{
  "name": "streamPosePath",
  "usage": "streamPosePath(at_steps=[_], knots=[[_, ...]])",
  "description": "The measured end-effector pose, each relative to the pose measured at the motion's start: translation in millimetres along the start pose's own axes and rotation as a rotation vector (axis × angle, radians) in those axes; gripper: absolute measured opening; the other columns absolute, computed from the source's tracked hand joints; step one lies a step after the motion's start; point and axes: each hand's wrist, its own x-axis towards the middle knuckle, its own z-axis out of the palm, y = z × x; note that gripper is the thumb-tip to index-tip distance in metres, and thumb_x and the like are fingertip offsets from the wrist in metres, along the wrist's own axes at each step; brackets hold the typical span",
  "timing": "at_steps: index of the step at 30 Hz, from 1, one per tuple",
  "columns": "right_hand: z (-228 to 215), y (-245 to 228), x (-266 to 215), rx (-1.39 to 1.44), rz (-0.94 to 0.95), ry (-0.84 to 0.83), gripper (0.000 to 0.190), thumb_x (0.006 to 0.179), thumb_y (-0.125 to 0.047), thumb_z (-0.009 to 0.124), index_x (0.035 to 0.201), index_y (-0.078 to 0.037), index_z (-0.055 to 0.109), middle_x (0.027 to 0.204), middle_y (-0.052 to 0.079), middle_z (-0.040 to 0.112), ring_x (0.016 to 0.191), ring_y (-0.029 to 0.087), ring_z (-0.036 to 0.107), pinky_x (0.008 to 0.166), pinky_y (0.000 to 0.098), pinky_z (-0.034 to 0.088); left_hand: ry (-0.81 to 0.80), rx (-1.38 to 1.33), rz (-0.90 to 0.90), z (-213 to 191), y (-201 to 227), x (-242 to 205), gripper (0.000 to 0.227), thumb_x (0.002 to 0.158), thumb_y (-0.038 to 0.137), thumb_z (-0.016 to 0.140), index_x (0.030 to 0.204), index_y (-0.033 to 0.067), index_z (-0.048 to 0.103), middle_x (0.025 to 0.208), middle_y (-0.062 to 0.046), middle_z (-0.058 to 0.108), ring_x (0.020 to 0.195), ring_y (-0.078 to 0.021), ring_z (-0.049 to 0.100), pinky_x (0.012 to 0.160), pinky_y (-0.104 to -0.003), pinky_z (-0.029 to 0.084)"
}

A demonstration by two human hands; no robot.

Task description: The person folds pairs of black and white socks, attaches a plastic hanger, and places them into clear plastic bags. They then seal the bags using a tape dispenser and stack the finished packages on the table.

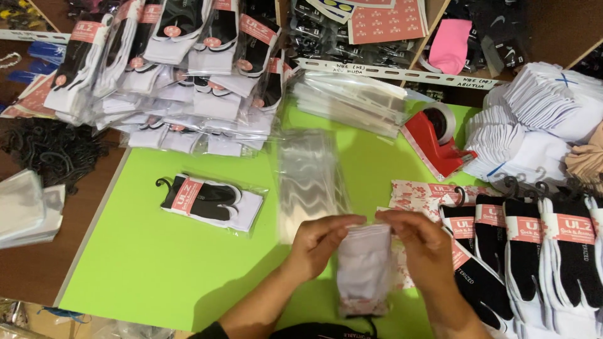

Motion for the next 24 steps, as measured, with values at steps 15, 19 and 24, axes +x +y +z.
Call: streamPosePath(at_steps=[15, 19, 24], knots=[[-134.6, 153.5, 167.6, -0.728, 0.130, 0.244, 0.090, 0.080, -0.030, 0.080, 0.156, -0.002, 0.041, 0.140, 0.025, 0.039, 0.123, 0.040, 0.051, 0.108, 0.0441, 0.041, 0.038, -0.077, -0.183, 0.8, -14.2, -32.7, 0.019, 0.097, 0.004, 0.065, 0.116, 0.0068, 0.064, 0.131, -0.018, 0.068, 0.078, -0.0132, 0.061, 0.059, -0.023, 0.045], [-137.0, 182.8, 177.4, -0.847, -0.009, 0.295, 0.087, 0.071, -0.035, 0.088, 0.144, 0.002, 0.055, 0.128, 0.026, 0.043, 0.119, 0.042, 0.049, 0.110, 0.0415, 0.038, 0.059, -0.006, -0.241, -3.7, -18.0, -35.4, 0.021, 0.096, 0.003, 0.065, 0.117, 0.0096, 0.067, 0.128, -0.012, 0.068, 0.063, -0.0055, 0.046, 0.056, -0.020, 0.038], [-112.6, 156.7, 178.3, -0.843, 0.101, 0.248, 0.055, 0.086, -0.030, 0.081, 0.128, 0.003, 0.068, 0.116, 0.025, 0.061, 0.093, 0.036, 0.064, 0.089, 0.0451, 0.054, 0.120, 0.084, -0.206, -0.1, -25.6, -37.7, 0.022, 0.093, 0.004, 0.068, 0.113, 0.0094, 0.072, 0.127, -0.011, 0.072, 0.051, -0.0035, 0.035, 0.049, -0.020, 0.032]])
